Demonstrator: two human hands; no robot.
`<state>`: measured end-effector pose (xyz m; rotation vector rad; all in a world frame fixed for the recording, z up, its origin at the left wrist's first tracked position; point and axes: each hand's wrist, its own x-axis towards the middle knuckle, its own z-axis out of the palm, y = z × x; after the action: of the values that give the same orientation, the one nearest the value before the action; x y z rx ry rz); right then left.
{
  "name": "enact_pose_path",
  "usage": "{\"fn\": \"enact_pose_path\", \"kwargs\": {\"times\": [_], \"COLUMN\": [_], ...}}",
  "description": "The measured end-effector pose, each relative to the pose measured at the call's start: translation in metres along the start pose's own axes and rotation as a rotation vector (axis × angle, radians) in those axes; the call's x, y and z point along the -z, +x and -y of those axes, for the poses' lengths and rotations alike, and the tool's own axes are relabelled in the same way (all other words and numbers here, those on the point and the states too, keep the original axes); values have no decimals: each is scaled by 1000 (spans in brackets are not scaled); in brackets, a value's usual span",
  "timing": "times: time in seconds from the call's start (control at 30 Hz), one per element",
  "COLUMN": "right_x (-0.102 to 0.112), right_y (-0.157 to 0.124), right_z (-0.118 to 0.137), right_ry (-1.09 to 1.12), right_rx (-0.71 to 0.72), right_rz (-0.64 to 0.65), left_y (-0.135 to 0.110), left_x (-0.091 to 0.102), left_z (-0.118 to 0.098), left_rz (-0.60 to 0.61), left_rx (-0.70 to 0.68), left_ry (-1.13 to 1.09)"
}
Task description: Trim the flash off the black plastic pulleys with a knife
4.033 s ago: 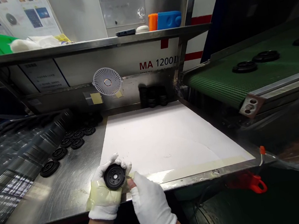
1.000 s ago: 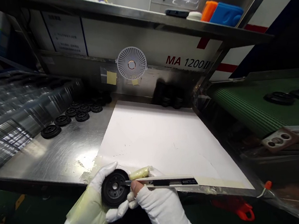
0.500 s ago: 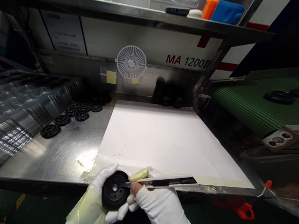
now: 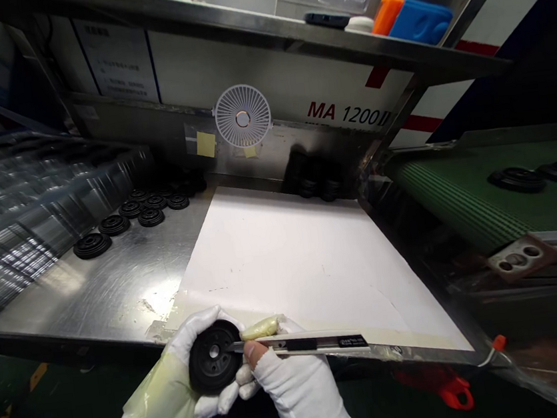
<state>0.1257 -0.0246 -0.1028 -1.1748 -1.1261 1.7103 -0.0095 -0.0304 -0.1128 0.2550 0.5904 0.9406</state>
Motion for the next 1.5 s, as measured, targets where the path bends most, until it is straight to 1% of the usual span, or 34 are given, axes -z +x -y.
{"fn": "enact_pose_path", "kwargs": {"times": [0.17, 0.3, 0.47, 0.63, 0.77, 1.07, 1.13, 1.2, 1.23, 1.27, 1.37, 1.4, 1.5], "right_x": [-1, 2, 3, 3, 1, 3, 4, 4, 5, 6, 10, 11, 10], "right_y": [0, 1, 0, 1, 2, 3, 3, 4, 4, 5, 6, 7, 8], "right_z": [-1, 0, 3, -2, -5, 5, 7, 10, 12, 14, 19, 20, 18], "right_ry": [-25, -45, -25, -23, -40, -26, -4, 36, 60, 84, 139, 162, 249], "right_rx": [10, -11, -55, -32, 11, -51, -44, -5, 26, 58, 157, 180, 204], "right_rz": [-3, 1, 100, 1, -42, 81, 123, 175, 170, 133, -82, -128, -165], "left_y": [2, 2, -1, 2, 1, 2, 2, 0, -1, -3, -7, -7, -5], "left_x": [3, 7, 6, 8, 9, 9, 6, 4, 4, 4, 8, 11, 16], "left_z": [2, 3, 4, 3, 3, 3, 1, -3, -4, -6, -9, -9, -8], "left_rz": [-7, 19, 13, 7, 3, 32, 65, 114, 120, 110, 36, 8, -84], "left_rx": [4, 12, 12, 8, 0, 20, 29, 4, -27, -73, -229, -280, -388], "left_ry": [-15, -9, 12, 7, 2, -4, -11, -2, 7, 12, 75, 124, 311]}}
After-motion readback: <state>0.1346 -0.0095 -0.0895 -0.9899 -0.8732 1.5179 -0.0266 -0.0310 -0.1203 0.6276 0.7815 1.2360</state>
